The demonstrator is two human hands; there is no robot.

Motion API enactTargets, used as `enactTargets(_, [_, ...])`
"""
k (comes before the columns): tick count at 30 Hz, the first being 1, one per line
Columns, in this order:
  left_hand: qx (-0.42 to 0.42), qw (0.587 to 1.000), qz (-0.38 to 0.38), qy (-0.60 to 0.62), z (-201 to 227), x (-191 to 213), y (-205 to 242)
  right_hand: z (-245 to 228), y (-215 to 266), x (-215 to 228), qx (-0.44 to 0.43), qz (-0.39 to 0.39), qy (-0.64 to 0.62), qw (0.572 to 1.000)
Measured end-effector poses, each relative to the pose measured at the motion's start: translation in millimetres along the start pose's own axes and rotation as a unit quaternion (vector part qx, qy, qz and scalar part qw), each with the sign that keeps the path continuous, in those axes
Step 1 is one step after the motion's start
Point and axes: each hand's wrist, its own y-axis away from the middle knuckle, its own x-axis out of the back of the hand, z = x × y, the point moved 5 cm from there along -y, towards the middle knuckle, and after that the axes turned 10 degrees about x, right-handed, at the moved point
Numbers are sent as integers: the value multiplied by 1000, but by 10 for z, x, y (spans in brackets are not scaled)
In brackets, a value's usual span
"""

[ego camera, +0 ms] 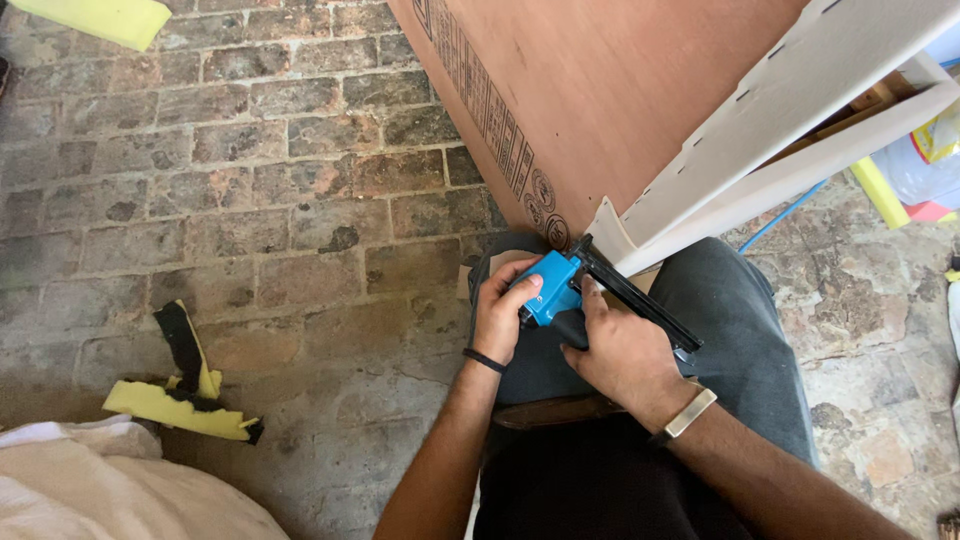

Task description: The person cuts a strip of white fabric with scissors, folds it over the edge of a wooden frame, and secures it using a pneumatic staple gun. The person then repositions the frame and continues stapling the fabric along the edges.

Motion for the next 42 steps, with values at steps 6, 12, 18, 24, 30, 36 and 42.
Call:
enactTargets(6, [-20,999,-13,-44,47,72,-95,4,-71,-61,-51,-55,-36,997])
enactTargets(12, [-13,999,-20,-27,75,53,-32,-25,-35,-35,-51,-63,-30,996])
enactTargets(18, [-66,995,-21,-65,234,-9,75,-51,41,74,-1,38,-33,999])
enactTargets(24, [-56,996,-14,-73,382,-91,12,-7,-3,93,-43,1,-34,998])
enactTargets(30, [-99,993,-26,-53,545,-182,67,-83,68,275,-16,35,-25,999])
enactTargets(36, [-91,994,-5,-66,666,-226,69,-60,34,314,-46,26,-29,998])
enactTargets(42, [-108,992,-22,-64,683,-315,275,-73,239,330,-28,28,-42,998])
